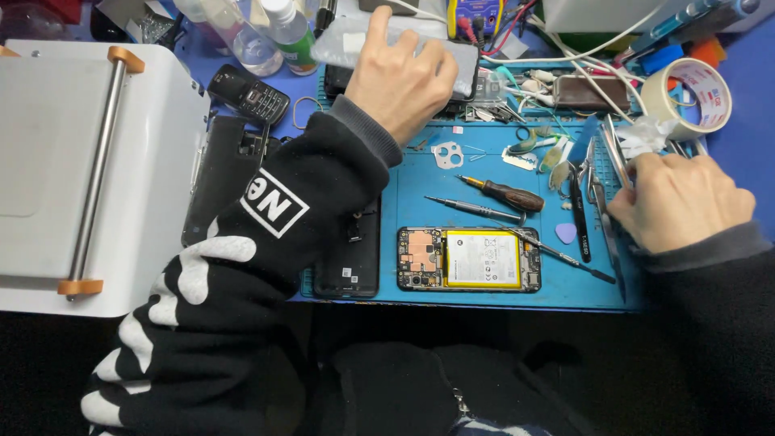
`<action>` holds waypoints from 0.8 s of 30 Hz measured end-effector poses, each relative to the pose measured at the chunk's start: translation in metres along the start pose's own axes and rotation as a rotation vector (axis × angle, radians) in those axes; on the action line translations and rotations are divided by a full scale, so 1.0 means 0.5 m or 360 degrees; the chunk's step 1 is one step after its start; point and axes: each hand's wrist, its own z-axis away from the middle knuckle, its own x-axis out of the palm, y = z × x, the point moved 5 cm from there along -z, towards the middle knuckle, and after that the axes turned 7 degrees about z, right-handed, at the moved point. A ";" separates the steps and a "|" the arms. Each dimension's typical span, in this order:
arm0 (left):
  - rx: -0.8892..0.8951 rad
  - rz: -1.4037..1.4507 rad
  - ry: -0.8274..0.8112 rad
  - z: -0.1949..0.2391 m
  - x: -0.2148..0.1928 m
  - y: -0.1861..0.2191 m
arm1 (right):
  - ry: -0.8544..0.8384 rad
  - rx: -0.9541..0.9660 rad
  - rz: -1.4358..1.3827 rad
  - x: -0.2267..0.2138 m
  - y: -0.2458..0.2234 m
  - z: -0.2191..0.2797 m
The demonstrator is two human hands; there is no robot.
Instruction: Disassembling and reassembling internal components of a smartphone on an electronics repair workbench.
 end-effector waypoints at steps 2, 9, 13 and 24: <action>0.0090 -0.0077 0.0103 -0.006 -0.042 -0.004 | 0.0061 0.0041 -0.0037 0.001 0.014 0.008; 0.0131 0.0083 0.0281 -0.039 -0.250 0.022 | -0.0122 0.0137 -0.0143 -0.025 0.015 0.052; 0.0174 0.0576 0.0264 -0.016 -0.339 0.094 | 0.0325 -0.0336 -0.0153 -0.063 0.014 0.094; -0.0282 0.0965 -0.0057 0.100 -0.226 0.295 | 0.0250 -0.0661 -0.0171 0.023 -0.002 0.124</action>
